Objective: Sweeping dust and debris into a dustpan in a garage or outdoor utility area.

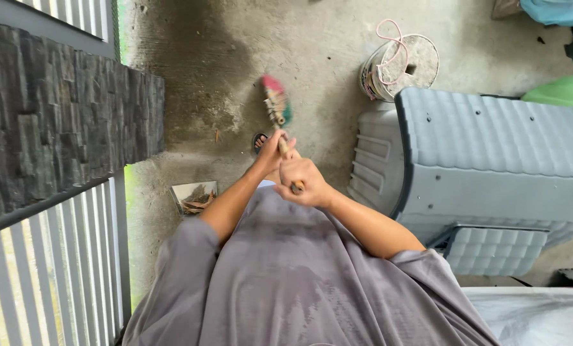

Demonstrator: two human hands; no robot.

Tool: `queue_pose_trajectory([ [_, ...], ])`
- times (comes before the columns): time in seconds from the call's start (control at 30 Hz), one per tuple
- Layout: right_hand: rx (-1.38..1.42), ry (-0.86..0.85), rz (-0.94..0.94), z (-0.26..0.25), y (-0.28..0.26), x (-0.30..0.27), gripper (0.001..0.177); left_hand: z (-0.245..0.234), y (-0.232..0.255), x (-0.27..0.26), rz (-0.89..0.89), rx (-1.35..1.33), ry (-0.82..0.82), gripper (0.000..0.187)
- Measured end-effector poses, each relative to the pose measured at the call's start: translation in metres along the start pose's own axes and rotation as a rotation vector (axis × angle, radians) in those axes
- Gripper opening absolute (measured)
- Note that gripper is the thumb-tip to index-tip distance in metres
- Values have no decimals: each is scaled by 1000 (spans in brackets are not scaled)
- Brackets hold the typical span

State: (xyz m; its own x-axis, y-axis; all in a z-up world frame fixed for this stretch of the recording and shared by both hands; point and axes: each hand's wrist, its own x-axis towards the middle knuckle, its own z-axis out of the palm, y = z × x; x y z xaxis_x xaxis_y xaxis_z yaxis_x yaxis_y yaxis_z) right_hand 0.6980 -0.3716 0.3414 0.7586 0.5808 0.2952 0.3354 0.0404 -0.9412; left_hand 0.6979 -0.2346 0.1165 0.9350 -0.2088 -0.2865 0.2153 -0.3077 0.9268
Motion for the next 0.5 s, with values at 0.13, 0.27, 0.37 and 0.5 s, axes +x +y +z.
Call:
queue_pose_trajectory([
  [0.13,39,-31,-66,-24,-40,21,36,-15,44,-9,70,113,74,37],
  [0.27,-6,-74,-50,-52,-71,30,36,1,93,17,160,85,5,35],
  [0.37,-123,-40,-37,-72,-50,24,35,43,93,64,235,-20,-53,35],
  [0.5,-440,96,-14,-100,18,19,30,102,66,153,286,-157,-117,37],
])
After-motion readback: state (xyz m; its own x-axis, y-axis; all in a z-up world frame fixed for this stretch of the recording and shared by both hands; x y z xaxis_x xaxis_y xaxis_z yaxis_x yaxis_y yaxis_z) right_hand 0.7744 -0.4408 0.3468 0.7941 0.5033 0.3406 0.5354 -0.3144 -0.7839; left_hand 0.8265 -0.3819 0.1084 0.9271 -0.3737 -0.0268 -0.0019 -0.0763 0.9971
